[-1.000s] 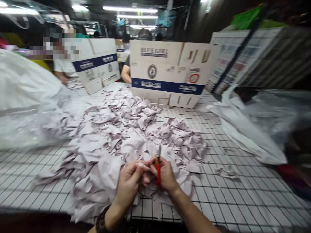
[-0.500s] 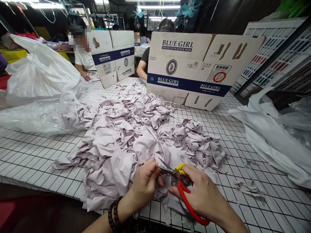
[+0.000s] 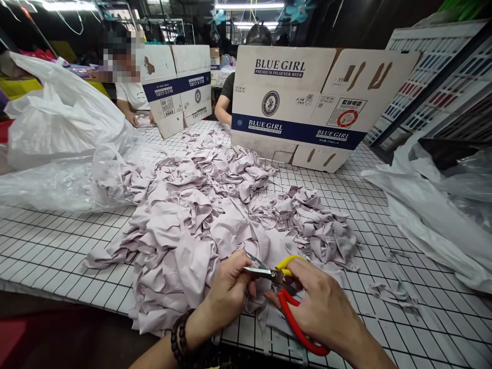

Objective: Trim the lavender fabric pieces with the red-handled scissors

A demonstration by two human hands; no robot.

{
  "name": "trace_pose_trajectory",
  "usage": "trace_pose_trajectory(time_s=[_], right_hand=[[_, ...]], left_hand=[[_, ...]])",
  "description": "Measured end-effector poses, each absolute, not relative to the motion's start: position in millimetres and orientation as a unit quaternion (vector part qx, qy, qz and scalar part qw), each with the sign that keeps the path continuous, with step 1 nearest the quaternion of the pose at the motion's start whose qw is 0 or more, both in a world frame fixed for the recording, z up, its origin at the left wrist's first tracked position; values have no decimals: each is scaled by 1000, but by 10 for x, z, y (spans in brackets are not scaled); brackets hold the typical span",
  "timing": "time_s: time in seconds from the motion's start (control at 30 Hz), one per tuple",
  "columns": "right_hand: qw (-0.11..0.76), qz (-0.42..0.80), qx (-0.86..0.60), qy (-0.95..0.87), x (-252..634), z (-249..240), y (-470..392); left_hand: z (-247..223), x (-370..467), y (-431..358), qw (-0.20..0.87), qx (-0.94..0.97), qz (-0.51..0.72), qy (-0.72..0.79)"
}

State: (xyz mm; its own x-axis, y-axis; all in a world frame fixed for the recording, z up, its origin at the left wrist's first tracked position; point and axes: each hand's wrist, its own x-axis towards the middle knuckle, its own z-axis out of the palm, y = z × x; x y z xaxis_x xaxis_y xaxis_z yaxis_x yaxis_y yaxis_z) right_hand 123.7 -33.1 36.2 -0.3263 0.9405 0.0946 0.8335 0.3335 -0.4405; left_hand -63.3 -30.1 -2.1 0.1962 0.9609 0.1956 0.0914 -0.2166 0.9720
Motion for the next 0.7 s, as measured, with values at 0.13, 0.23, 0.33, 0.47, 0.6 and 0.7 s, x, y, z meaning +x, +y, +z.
trace_pose_trajectory(time_s=[0.13, 0.23, 0.33, 0.47, 0.6, 0.7], right_hand=[[178, 156, -551, -800, 1242, 383, -340], [171, 157, -552, -801, 1258, 392, -350], [164, 159, -552, -802, 1270, 382, -357], [167, 158, -553, -801, 1264, 359, -353], [183, 146, -543, -806, 1263, 335, -345], [197, 141, -535, -810, 1271, 320, -338]], left_hand=[[-57, -636, -307, 497, 599, 480, 404], [-73, -640, -307, 495, 602, 484, 398], [-51, -641, -308, 491, 605, 487, 395], [-8, -639, -313, 508, 591, 494, 385], [-22, -646, -321, 539, 574, 488, 377], [-59, -658, -326, 569, 554, 481, 373]])
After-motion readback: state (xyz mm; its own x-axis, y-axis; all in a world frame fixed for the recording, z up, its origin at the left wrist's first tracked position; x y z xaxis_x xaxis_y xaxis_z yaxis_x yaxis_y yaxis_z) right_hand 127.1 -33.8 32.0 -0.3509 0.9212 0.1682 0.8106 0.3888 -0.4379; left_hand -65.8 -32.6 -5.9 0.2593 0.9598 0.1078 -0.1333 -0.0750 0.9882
